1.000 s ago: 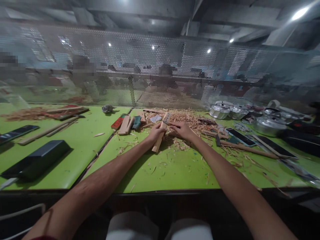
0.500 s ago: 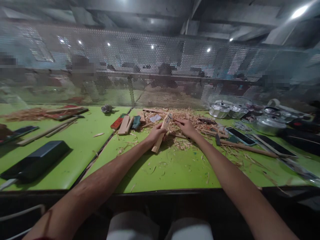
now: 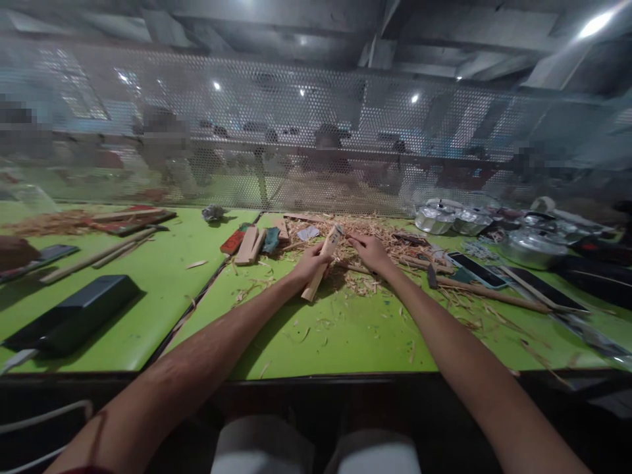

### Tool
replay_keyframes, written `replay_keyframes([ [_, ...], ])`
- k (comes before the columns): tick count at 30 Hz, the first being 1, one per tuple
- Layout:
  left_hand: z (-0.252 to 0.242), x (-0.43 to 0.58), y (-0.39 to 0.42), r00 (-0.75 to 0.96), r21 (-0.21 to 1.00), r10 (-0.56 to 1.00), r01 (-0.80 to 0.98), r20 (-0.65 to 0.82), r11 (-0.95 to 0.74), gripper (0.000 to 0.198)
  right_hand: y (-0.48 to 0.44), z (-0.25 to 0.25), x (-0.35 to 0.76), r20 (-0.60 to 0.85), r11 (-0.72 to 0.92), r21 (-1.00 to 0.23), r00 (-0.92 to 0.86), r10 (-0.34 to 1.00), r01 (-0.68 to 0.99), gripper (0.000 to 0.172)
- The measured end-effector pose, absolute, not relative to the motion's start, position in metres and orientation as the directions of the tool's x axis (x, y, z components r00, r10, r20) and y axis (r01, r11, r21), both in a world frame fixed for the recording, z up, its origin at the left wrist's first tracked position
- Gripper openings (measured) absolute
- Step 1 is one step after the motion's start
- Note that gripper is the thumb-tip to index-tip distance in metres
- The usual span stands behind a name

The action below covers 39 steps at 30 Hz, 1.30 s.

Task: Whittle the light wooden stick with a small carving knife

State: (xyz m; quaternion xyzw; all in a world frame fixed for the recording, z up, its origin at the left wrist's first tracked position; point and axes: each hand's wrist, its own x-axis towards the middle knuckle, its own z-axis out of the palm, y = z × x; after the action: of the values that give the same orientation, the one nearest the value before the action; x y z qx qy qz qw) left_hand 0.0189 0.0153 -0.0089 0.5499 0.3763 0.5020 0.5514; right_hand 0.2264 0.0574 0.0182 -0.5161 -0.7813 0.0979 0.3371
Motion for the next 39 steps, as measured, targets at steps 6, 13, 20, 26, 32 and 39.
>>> replay_keyframes([
  [6,-0.008,0.017,0.014,0.233,0.989,0.965,-0.114,0.120,-0.096,0.056,0.052,0.023,0.226,0.405,0.433,-0.493,-0.242,0.882,0.754,0.037],
  [13,-0.005,0.016,0.011,0.231,0.990,0.965,-0.092,0.127,-0.109,0.052,0.057,0.020,0.231,0.412,0.373,-0.490,-0.169,0.896,0.788,0.038],
  [20,-0.002,0.020,0.006,0.277,0.989,0.951,-0.084,0.141,-0.122,0.044,0.076,0.015,0.248,0.459,0.361,-0.568,-0.079,0.885,0.740,0.038],
  [26,0.012,0.010,0.005,0.287,0.989,0.952,0.066,0.110,-0.134,0.028,0.070,0.019,0.239,0.471,0.403,-0.602,-0.100,0.876,0.690,0.037],
  [32,0.052,-0.028,0.014,0.588,0.909,0.808,0.314,0.042,-0.275,0.016,0.060,0.046,0.235,0.385,0.279,-0.723,0.033,0.922,0.632,0.032],
  [39,0.058,-0.046,0.039,0.541,0.854,0.840,0.421,0.034,-0.306,0.018,0.029,0.097,0.235,0.385,0.532,-0.611,-0.368,0.847,0.586,0.028],
])
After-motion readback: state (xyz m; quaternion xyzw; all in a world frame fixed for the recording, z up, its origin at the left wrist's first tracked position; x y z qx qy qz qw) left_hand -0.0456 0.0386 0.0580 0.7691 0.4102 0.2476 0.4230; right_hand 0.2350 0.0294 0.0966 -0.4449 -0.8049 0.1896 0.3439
